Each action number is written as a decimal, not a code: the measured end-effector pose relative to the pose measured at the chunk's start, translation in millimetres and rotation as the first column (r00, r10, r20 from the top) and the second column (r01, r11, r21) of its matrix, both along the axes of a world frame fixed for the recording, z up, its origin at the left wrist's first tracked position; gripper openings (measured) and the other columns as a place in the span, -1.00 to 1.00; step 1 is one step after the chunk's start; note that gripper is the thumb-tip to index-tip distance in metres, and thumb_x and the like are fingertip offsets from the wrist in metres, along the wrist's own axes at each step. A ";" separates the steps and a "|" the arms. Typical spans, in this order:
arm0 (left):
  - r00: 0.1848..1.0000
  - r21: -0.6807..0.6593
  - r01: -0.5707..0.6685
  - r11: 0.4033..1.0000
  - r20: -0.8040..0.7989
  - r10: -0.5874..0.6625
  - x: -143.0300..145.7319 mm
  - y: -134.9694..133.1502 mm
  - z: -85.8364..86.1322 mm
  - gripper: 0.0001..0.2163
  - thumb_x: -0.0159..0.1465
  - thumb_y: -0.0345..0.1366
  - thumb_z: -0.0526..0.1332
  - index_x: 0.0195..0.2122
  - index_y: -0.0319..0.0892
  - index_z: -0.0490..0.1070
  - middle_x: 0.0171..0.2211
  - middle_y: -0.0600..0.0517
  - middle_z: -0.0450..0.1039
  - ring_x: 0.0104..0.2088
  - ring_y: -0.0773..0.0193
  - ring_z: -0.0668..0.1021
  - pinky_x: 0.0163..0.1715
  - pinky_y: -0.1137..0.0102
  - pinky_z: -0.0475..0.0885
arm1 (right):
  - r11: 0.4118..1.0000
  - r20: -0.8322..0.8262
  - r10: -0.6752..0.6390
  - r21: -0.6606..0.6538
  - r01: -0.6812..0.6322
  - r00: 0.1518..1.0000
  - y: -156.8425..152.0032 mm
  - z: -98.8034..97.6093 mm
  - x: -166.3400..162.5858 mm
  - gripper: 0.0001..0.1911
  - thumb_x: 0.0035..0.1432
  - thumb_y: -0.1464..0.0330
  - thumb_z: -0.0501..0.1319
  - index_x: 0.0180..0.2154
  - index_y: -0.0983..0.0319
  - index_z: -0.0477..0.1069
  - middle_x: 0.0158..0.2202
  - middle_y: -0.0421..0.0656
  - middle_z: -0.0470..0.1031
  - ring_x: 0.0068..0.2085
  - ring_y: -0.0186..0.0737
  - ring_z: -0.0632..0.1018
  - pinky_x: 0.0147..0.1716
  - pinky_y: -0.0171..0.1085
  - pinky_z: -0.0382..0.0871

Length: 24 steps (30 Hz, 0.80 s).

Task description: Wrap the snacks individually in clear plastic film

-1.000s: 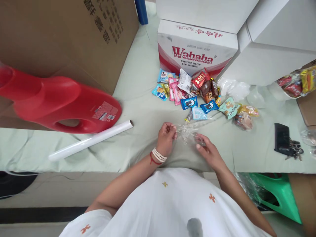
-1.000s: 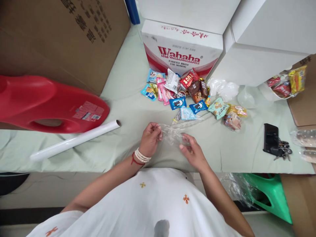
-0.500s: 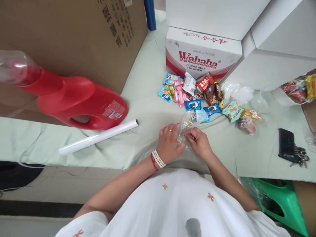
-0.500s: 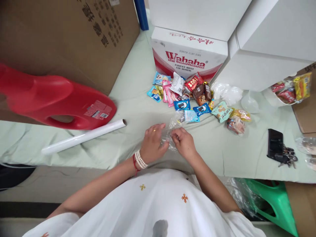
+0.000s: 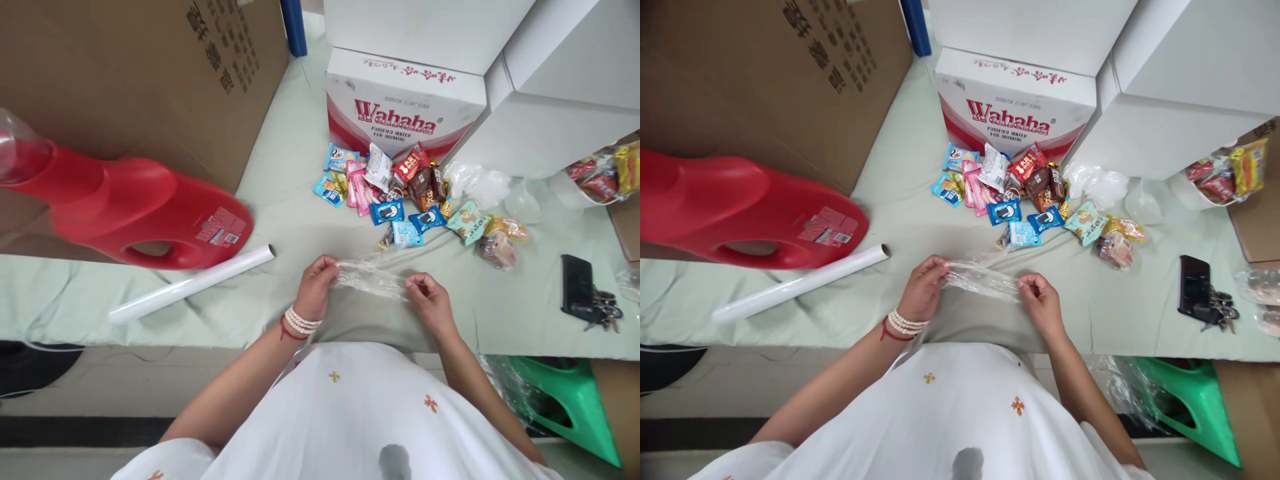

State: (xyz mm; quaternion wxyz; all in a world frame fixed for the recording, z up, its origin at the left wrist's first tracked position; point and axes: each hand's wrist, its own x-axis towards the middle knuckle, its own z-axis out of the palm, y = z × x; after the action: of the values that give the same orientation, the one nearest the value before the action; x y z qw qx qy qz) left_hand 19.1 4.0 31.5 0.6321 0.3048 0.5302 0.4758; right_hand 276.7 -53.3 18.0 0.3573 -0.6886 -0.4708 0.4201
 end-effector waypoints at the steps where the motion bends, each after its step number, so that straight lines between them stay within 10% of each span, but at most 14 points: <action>1: 0.998 -0.050 -0.033 0.998 0.060 0.036 -2.8 -1.8 1.9 -0.79 0.07 -0.19 0.37 -0.46 -0.15 0.37 -0.49 0.14 0.37 -0.45 0.36 0.41 -0.36 0.43 0.31 | 1.000 -0.003 0.001 -0.026 -0.001 1.000 -3.5 -1.1 3.7 -0.62 0.22 0.01 0.26 -0.28 0.22 0.46 -0.44 -0.23 0.43 -0.48 -0.31 0.32 -0.47 -0.33 0.21; 10: 0.961 0.064 0.139 0.988 -0.250 -0.118 0.0 -25.9 -5.2 -0.85 0.11 -0.26 0.31 -0.38 -0.13 0.33 -0.46 0.14 0.39 -0.41 0.34 0.44 -0.33 0.42 0.34 | 0.860 0.421 0.439 0.058 -0.506 0.794 22.1 33.0 12.6 -0.37 0.15 0.02 0.38 0.17 0.15 0.43 0.17 0.04 0.47 0.17 0.11 0.43 0.17 0.04 0.33; 15: 0.712 0.159 0.462 0.872 -0.652 -0.259 -0.1 -30.3 11.7 -0.65 0.18 -0.24 0.26 0.00 -0.16 0.38 -0.05 -0.08 0.50 -0.03 0.08 0.52 0.03 0.17 0.41 | 0.835 0.352 0.526 -0.040 -0.549 0.774 54.7 27.6 -28.8 -0.80 0.35 0.34 0.18 -0.08 0.20 0.55 -0.16 -0.07 0.61 -0.12 -0.09 0.57 -0.06 -0.17 0.41; 20: 0.340 0.140 0.543 0.828 -0.938 -0.064 0.6 -13.9 32.3 -0.63 0.33 0.01 0.24 0.01 -0.12 0.48 0.00 -0.16 0.52 0.09 -0.10 0.44 0.08 0.04 0.32 | 0.761 0.509 0.558 0.002 -0.649 0.655 58.6 33.7 -48.4 -0.78 0.35 0.41 0.16 -0.16 0.19 0.59 -0.22 -0.07 0.55 -0.12 -0.08 0.52 -0.13 -0.21 0.35; 24: 0.428 0.123 0.605 0.787 -0.883 -0.191 2.1 -1.7 22.9 -0.79 0.42 -0.15 0.12 -0.27 -0.10 0.47 -0.38 0.01 0.48 -0.27 0.15 0.51 -0.21 0.28 0.35 | 0.773 0.411 0.564 0.042 -0.633 0.716 54.2 41.5 -40.6 -0.80 0.35 0.37 0.15 -0.20 0.18 0.57 -0.27 -0.10 0.52 -0.19 -0.13 0.51 -0.19 -0.22 0.33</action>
State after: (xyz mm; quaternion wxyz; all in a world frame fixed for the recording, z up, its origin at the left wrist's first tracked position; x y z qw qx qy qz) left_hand 21.3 2.3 54.4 0.3137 0.7418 0.5562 0.2048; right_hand 236.2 0.9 59.5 0.1651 -0.5302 -0.7638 0.3290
